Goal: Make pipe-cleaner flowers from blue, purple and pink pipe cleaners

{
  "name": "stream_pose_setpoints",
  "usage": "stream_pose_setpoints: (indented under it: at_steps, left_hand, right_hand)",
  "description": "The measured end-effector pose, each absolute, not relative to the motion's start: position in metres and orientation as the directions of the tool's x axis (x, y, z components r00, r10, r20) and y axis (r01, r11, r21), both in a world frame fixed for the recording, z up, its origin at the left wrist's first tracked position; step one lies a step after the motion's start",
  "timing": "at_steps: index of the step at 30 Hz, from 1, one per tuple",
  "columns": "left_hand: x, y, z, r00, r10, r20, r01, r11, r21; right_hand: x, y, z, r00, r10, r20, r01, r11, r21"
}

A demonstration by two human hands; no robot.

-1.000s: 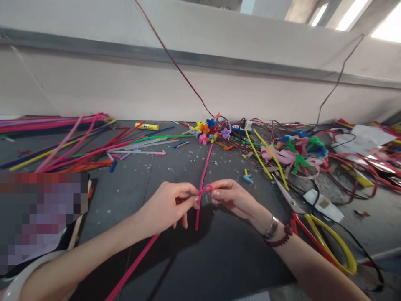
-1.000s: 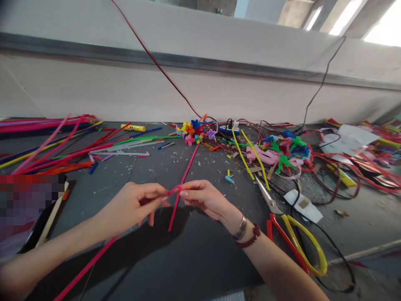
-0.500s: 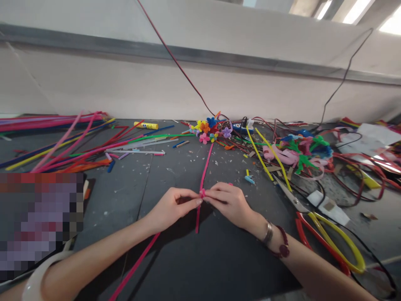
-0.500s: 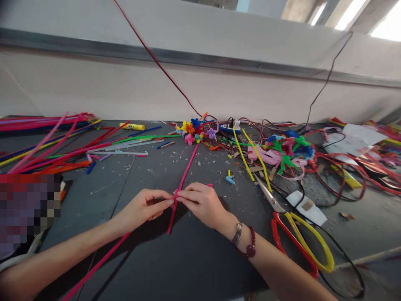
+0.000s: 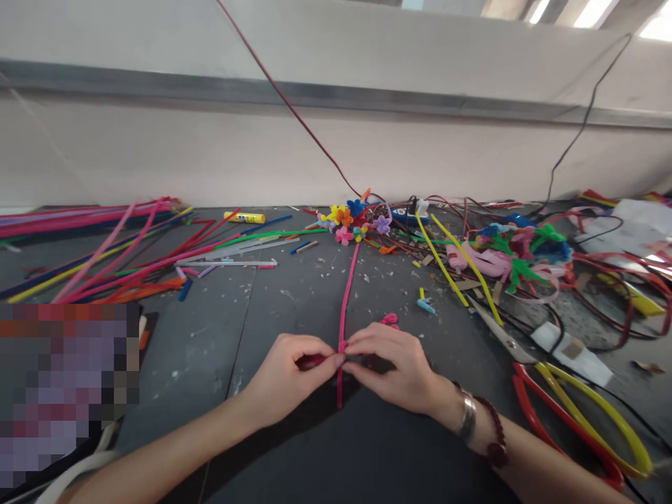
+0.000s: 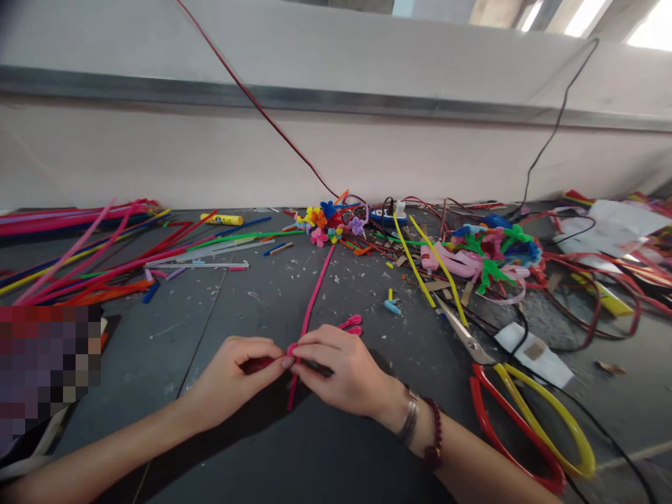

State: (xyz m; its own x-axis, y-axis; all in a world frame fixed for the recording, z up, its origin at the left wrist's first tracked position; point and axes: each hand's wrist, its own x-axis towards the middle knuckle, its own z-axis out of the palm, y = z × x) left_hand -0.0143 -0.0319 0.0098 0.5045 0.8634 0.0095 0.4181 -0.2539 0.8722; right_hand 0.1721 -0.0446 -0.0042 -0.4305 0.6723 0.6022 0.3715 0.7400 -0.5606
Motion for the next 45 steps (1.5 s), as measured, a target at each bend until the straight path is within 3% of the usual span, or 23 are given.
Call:
stream_pose_setpoints:
  at_steps: [5, 9, 13, 19, 23, 28, 30, 34, 36, 39, 45]
  left_hand:
    - [-0.020, -0.027, 0.008, 0.585, 0.772, -0.248, 0.213, 0.149, 0.966]
    - [-0.025, -0.027, 0.010, 0.740, 0.558, -0.376, 0.061, 0.501, 0.863]
    - [-0.025, -0.029, 0.012, 0.789, 0.459, -0.408, 0.048, 0.616, 0.786]
    - [-0.024, -0.031, 0.011, 0.836, 0.392, -0.385, 0.054, 0.638, 0.768]
    - [-0.023, -0.031, 0.012, 0.813, 0.458, -0.359, 0.074, 0.531, 0.844]
    - [-0.022, -0.031, 0.012, 0.667, 0.721, -0.191, 0.214, 0.060, 0.975]
    - [-0.022, -0.033, 0.011, 0.646, 0.760, -0.073, 0.318, -0.181, 0.931]
    - [-0.022, -0.037, 0.010, 0.656, 0.721, 0.220, 0.414, -0.589, 0.694]
    - [-0.022, -0.037, 0.010, 0.636, 0.722, 0.275, 0.433, -0.628, 0.647]
    - [-0.021, -0.037, 0.011, 0.601, 0.763, 0.239, 0.434, -0.562, 0.705]
    - [-0.020, -0.038, 0.009, 0.553, 0.804, 0.221, 0.436, -0.505, 0.745]
  right_hand:
    - [0.174, -0.045, -0.002, -0.431, 0.790, 0.436, 0.314, 0.584, -0.749]
    - [0.172, -0.045, -0.002, -0.489, 0.759, 0.429, 0.223, 0.585, -0.780]
    - [0.170, -0.046, 0.000, -0.482, 0.753, 0.449, 0.131, 0.568, -0.812]
    - [0.170, -0.048, 0.002, -0.476, 0.741, 0.474, 0.099, 0.580, -0.809]
    - [0.169, -0.051, 0.006, -0.473, 0.768, 0.432, 0.101, 0.534, -0.839]
    - [0.165, -0.054, 0.005, -0.415, 0.879, 0.233, 0.138, 0.314, -0.939]
    - [0.162, -0.055, 0.001, -0.399, 0.911, 0.101, 0.117, 0.160, -0.980]
    - [0.157, -0.052, -0.005, -0.376, 0.924, -0.066, 0.011, -0.067, -0.998]
    - [0.157, -0.049, -0.005, -0.353, 0.932, -0.084, -0.024, -0.098, -0.995]
    - [0.158, -0.044, -0.002, -0.303, 0.951, -0.068, -0.032, -0.082, -0.996]
    - [0.160, -0.044, -0.005, -0.201, 0.979, -0.033, 0.122, -0.009, -0.993]
